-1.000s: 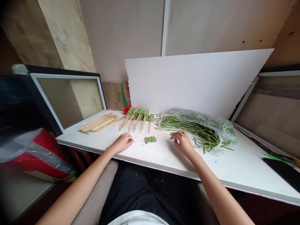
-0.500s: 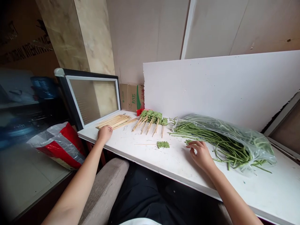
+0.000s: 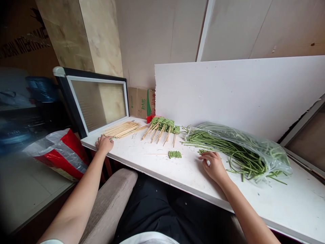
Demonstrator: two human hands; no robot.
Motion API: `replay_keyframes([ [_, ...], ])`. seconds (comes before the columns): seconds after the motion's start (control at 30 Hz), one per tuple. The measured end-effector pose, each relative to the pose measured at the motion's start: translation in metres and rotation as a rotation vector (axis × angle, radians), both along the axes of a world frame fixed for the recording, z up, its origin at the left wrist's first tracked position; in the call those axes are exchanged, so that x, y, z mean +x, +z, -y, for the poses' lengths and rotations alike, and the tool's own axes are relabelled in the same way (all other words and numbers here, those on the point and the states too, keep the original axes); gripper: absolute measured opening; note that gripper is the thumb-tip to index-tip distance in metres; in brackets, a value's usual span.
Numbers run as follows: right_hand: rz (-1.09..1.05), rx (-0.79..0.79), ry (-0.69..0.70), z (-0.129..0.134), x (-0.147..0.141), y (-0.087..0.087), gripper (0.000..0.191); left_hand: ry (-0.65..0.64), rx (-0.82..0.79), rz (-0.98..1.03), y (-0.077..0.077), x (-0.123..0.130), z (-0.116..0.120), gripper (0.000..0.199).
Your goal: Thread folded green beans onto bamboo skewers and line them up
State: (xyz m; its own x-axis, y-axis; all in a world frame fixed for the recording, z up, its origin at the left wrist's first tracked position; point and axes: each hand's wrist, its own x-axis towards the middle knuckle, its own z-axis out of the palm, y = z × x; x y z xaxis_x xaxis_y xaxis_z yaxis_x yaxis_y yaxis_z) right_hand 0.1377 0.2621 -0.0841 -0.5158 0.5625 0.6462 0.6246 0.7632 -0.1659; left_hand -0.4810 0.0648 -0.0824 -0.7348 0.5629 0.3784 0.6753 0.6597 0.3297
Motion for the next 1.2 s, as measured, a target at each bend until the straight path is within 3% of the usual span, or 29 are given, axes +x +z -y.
replay_keyframes([
  [0.23,-0.010,-0.021,-0.001,0.002,-0.001,0.000,0.032,-0.017,-0.009,-0.014,0.005,-0.006,0.000,0.033],
  [0.5,-0.032,-0.035,0.007,0.000,0.001,-0.002,0.033,-0.094,0.063,-0.001,0.017,0.006,-0.008,0.033],
  [0.83,-0.029,-0.048,0.010,0.000,0.000,-0.002,0.033,-0.099,0.498,0.077,0.057,0.006,-0.014,0.033],
  [1.03,-0.039,-0.083,0.023,0.001,0.000,-0.002,0.033,-0.141,0.787,0.010,0.065,-0.005,-0.012,0.028],
  [1.2,-0.053,-0.093,0.025,0.002,0.000,0.000,0.032,-0.053,0.943,0.114,0.068,-0.012,-0.008,0.033],
])
